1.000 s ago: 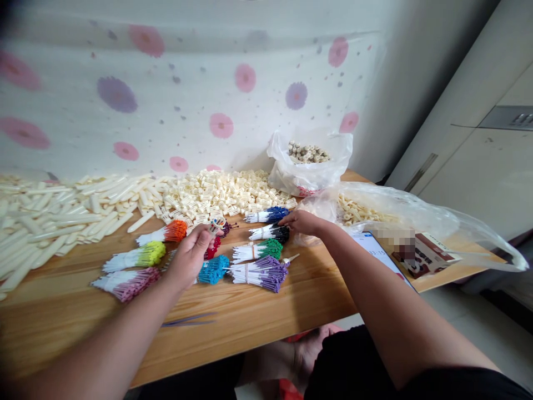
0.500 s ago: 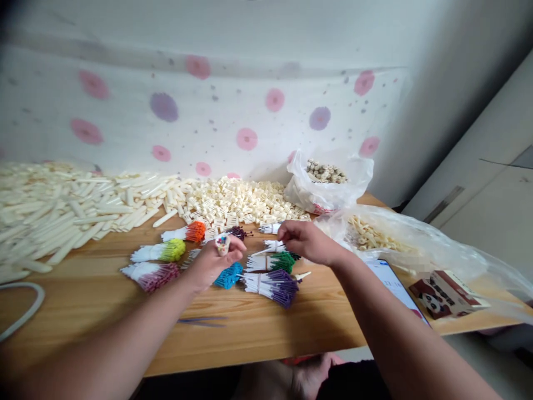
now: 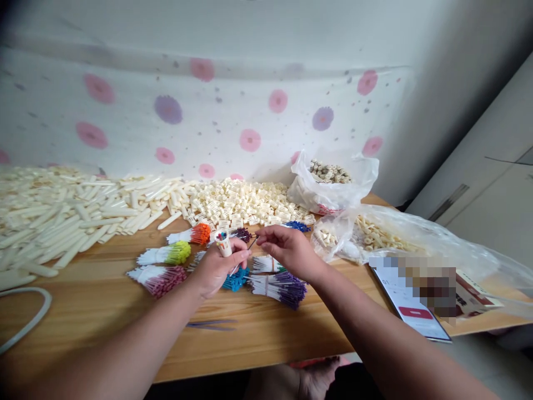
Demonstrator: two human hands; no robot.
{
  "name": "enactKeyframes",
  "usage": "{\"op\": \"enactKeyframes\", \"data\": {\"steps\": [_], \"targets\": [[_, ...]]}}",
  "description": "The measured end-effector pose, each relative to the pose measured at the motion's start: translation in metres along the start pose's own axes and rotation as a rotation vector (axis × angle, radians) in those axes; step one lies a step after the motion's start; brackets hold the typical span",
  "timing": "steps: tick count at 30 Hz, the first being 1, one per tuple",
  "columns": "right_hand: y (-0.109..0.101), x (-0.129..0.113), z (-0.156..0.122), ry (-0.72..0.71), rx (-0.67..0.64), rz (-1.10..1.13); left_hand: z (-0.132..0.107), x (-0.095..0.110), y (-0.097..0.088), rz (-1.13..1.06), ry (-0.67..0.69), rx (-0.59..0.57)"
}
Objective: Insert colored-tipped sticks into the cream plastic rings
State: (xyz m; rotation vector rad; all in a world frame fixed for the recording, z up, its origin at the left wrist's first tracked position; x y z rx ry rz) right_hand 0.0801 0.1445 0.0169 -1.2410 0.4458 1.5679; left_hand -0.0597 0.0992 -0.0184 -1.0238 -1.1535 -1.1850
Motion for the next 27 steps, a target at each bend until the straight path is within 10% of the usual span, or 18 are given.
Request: {"op": "enactKeyframes", "data": {"steps": [17,23,27], "targets": [[0.001,-0.024,-0.006,-0.147,0.209,-0.265,0.002,0.009,-0.007,0.211,0.304,0.116],[-0.037,-0.109,-0.041,-0.536,0.457,-0.458,-0.002,0.03,-0.018,0.3,0.551,0.217],[-0.031,-0.153,-0.063,-0.682,0.334,-0.537,-0.005,0.031,-0.016,0.334,0.547,0.186]]}}
Point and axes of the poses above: each hand's wrist, its own z-axis towards the middle knuckle, its own y-axis out of the palm, x = y × z, the point moved 6 cm from there along z, towards the middle knuckle, and after that the axes turned 9 degrees about x, right-handed, at the moved point
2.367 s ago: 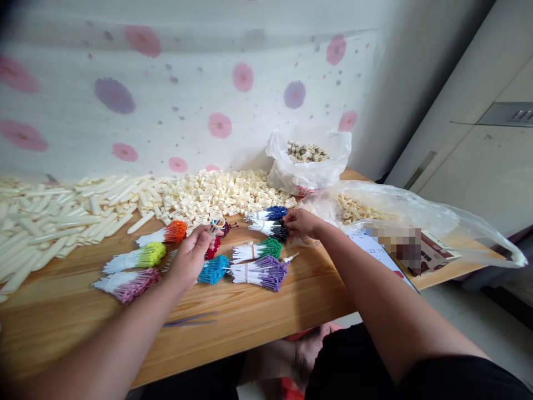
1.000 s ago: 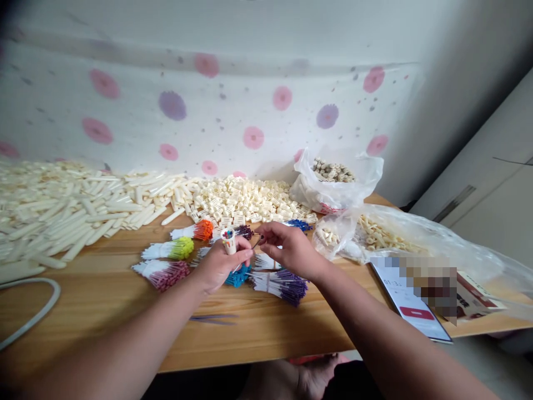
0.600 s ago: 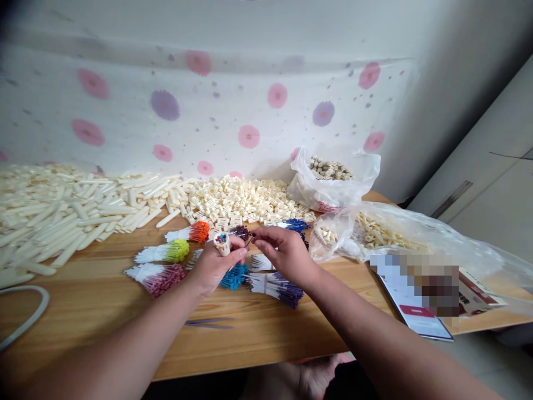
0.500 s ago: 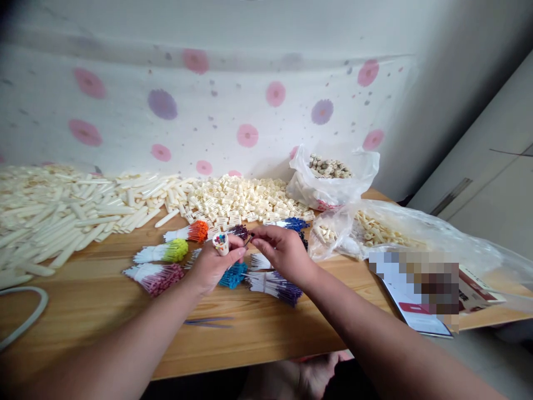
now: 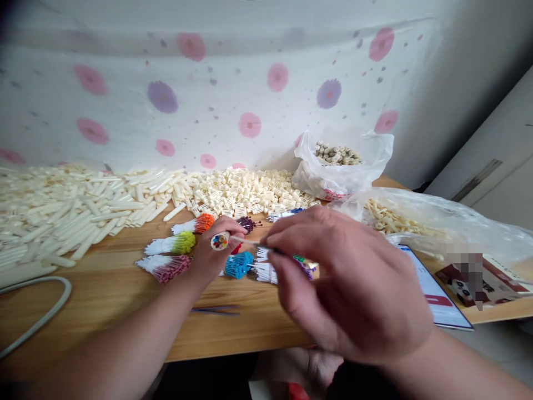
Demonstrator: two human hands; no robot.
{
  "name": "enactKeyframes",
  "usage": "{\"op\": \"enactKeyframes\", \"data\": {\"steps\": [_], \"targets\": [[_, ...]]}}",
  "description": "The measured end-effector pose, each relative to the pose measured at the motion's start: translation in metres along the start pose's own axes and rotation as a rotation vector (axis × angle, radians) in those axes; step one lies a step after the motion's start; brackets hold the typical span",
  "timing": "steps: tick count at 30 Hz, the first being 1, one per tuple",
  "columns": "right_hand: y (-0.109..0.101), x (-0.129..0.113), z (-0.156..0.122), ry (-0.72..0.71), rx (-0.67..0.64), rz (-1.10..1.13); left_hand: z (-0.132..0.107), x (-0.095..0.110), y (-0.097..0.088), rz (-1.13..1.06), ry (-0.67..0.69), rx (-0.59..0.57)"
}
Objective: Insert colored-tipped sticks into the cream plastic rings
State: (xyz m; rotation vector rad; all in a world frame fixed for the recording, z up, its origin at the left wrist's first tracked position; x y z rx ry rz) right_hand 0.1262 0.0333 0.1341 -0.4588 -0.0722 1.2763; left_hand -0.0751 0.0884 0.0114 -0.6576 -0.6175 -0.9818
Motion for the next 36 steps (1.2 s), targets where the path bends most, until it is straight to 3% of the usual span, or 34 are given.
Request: {"op": "enactKeyframes", "data": {"steps": [4,10,20,25,32,36], "targets": [[0.016,-0.017,-0.001,-0.104,-0.115,-0.006,-0.001,0.001,0.002,0.031,-0.016,-0.012],[0.036,-0.011,-0.009,-0.178,-0.083,0.029,-0.001,0.001,0.004,0.031,-0.005,-0.033],[0.068,0.022,-0.023,0.02,-0.096,0.062,-0.002,0.002,0.003,0.033,0.102,-0.053],[0.065,0.035,-0.027,0.054,-0.016,0.007,-0.005,0.009,0.006,0.095,0.13,-0.128],[0.064,0.039,-0.029,0.067,-0.003,-0.008,-0.005,0.013,0.002,0.17,0.178,0.019],[0.067,0.04,-0.031,0.143,0.035,0.025,-0.006,0.015,-0.002,0.253,0.222,0.122]]}}
Point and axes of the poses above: each hand's wrist, its own z-axis towards the middle knuckle, its own y-axis out of the palm, x = y × z, the point moved 6 cm from there along z, towards the middle knuckle, and after that the axes turned 9 degrees about x, right-handed, at the moved point
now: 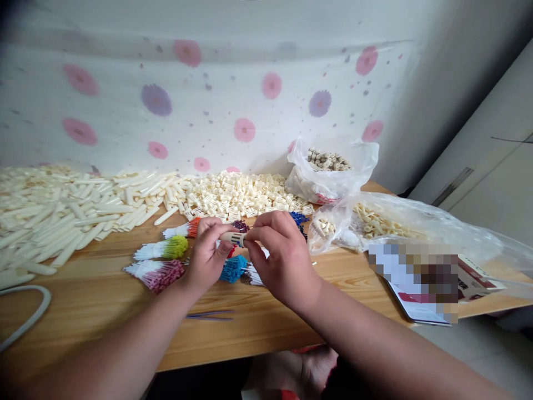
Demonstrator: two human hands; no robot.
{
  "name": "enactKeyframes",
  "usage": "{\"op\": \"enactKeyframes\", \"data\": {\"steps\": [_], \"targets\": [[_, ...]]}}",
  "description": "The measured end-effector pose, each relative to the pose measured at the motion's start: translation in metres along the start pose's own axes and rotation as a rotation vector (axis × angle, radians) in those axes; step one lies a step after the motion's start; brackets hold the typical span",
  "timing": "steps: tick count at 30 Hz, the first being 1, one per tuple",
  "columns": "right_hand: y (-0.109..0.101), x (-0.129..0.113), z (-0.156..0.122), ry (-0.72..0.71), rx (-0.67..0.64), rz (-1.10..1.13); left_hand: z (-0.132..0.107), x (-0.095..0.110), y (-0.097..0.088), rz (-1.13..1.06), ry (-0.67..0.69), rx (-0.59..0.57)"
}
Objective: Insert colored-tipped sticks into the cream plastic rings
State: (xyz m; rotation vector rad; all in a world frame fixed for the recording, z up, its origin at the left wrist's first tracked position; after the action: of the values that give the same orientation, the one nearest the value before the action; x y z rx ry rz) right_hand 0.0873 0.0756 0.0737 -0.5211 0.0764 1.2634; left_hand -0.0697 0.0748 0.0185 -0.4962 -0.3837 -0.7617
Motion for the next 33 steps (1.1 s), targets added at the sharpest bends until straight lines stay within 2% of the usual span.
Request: {"op": "enactKeyframes", "data": {"steps": [7,12,14,16,18,21,23,26,28,33], "targets": [[0.011,0.013,-0.012,0.291,0.068,0.155,0.001,0.002,-0.008,0.08,0.064,0.112],[0.017,0.023,-0.011,0.448,0.003,0.334,0.002,-0.002,-0.009,0.119,0.044,0.121],[0.009,0.036,-0.003,0.464,-0.041,0.359,0.002,-0.008,-0.007,0.075,-0.006,0.094],[-0.002,0.056,0.002,0.469,-0.116,0.299,0.001,-0.016,0.001,-0.028,-0.111,0.026],[-0.009,0.084,-0.002,0.508,-0.299,0.124,-0.004,-0.026,0.011,-0.176,-0.272,-0.067],[-0.012,0.112,-0.021,0.372,-0.614,-0.154,-0.014,-0.034,0.027,-0.369,-0.484,-0.206],[-0.01,0.119,-0.035,0.238,-0.726,-0.256,-0.019,-0.032,0.033,-0.447,-0.537,-0.262],[-0.004,0.122,-0.047,0.176,-0.769,-0.286,-0.02,-0.025,0.038,-0.457,-0.526,-0.366],[0.0,0.121,-0.051,0.178,-0.779,-0.292,-0.019,-0.021,0.04,-0.378,-0.481,-0.428],[0.004,0.119,-0.053,0.181,-0.817,-0.352,-0.017,-0.015,0.045,-0.255,-0.327,-0.494]]}}
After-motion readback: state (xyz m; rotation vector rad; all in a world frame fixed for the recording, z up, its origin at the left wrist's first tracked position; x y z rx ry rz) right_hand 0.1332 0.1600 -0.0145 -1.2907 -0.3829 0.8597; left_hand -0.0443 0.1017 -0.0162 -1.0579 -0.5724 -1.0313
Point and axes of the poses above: each hand's wrist, its own z-axis towards the middle knuckle, its own y-axis out of the palm, x = y × z, the point moved 6 cm from there along z, towards the middle knuckle, and after that the axes turned 9 degrees about x, right-handed, at the moved point
